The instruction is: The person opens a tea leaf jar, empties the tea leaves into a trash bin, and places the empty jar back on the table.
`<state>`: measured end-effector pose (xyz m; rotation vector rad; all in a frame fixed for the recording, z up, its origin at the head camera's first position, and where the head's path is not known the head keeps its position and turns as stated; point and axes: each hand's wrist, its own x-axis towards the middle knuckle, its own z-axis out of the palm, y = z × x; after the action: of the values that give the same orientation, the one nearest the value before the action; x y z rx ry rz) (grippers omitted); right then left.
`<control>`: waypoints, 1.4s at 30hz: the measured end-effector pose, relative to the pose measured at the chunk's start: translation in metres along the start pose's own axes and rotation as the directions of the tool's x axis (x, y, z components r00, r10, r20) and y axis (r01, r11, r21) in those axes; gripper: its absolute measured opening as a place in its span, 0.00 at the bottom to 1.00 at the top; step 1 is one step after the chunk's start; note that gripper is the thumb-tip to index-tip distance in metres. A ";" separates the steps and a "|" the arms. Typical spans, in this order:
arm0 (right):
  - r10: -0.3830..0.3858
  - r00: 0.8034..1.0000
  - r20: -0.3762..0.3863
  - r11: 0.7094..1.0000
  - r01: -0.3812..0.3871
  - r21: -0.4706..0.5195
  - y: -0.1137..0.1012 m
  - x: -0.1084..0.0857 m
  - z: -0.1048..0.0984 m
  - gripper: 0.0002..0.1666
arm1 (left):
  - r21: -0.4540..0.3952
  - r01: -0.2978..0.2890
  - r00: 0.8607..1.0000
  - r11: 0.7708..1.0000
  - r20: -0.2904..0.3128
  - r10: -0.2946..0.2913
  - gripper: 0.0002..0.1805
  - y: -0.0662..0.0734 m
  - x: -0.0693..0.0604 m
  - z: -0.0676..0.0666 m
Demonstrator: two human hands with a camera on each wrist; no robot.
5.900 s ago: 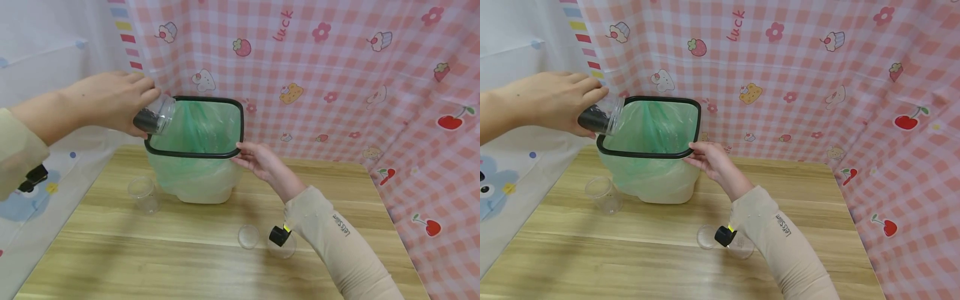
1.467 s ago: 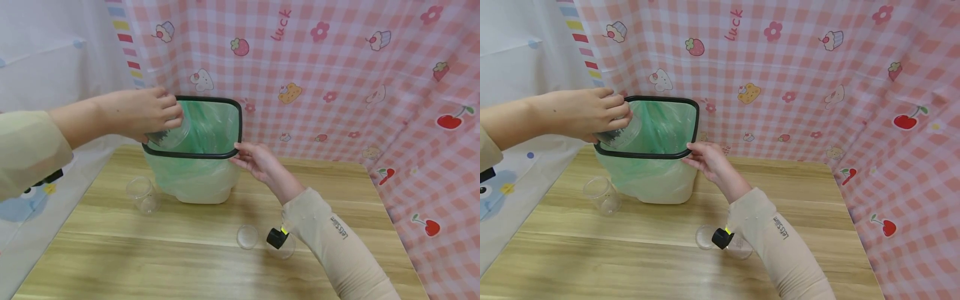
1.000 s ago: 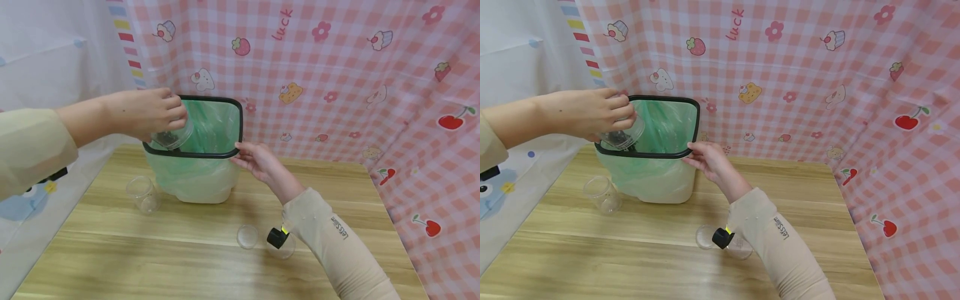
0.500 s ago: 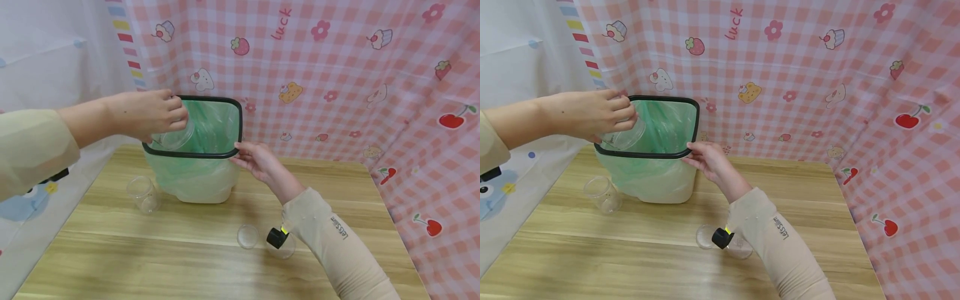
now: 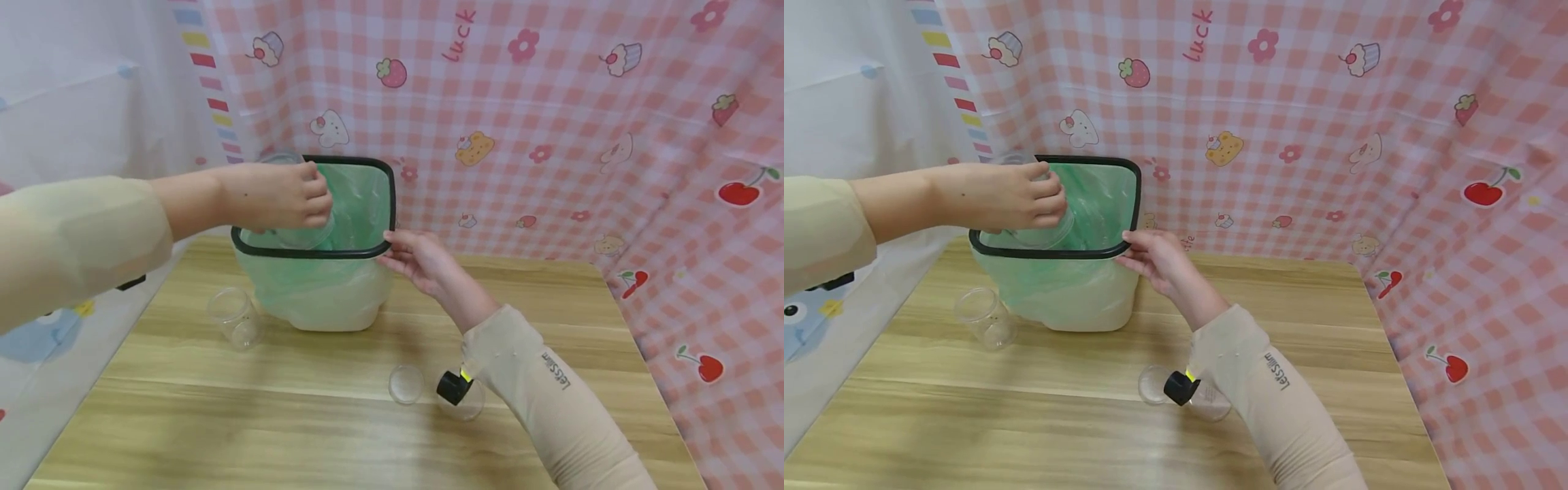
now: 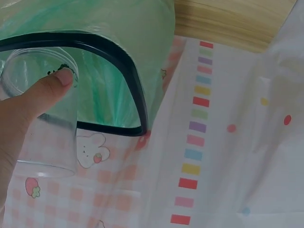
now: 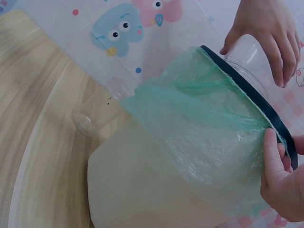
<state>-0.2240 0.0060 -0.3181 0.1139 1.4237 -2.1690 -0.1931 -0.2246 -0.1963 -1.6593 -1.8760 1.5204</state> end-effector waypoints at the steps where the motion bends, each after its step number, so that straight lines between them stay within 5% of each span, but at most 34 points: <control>1: -0.001 1.000 0.001 1.000 0.001 -0.001 0.000 0.000 0.000 0.08 | 0.003 -0.008 1.000 1.000 -0.001 0.008 0.31 0.000 0.000 0.000; 9: -0.004 1.000 0.006 1.000 0.005 -0.012 0.000 -0.001 0.001 0.14 | 0.030 -0.008 0.999 1.000 -0.039 0.009 0.30 -0.002 0.002 0.005; 14: -0.003 1.000 0.001 1.000 0.003 -0.011 0.001 -0.001 0.002 0.15 | 0.064 0.046 0.999 0.997 0.009 -0.046 0.37 -0.005 -0.001 0.003; 21: -0.008 1.000 -0.006 1.000 0.008 -0.018 0.000 -0.001 0.002 0.10 | 0.019 -0.022 0.999 1.000 0.028 0.022 0.47 -0.001 -0.004 0.000; 42: -0.005 1.000 -0.023 1.000 0.005 -0.013 0.001 -0.001 0.002 0.07 | 0.046 -0.005 1.000 0.999 0.010 0.005 0.48 0.005 -0.003 0.003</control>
<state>-0.2226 0.0043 -0.3180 0.1309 1.4524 -2.1687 -0.1909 -0.2299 -0.2003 -1.6402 -1.8286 1.5652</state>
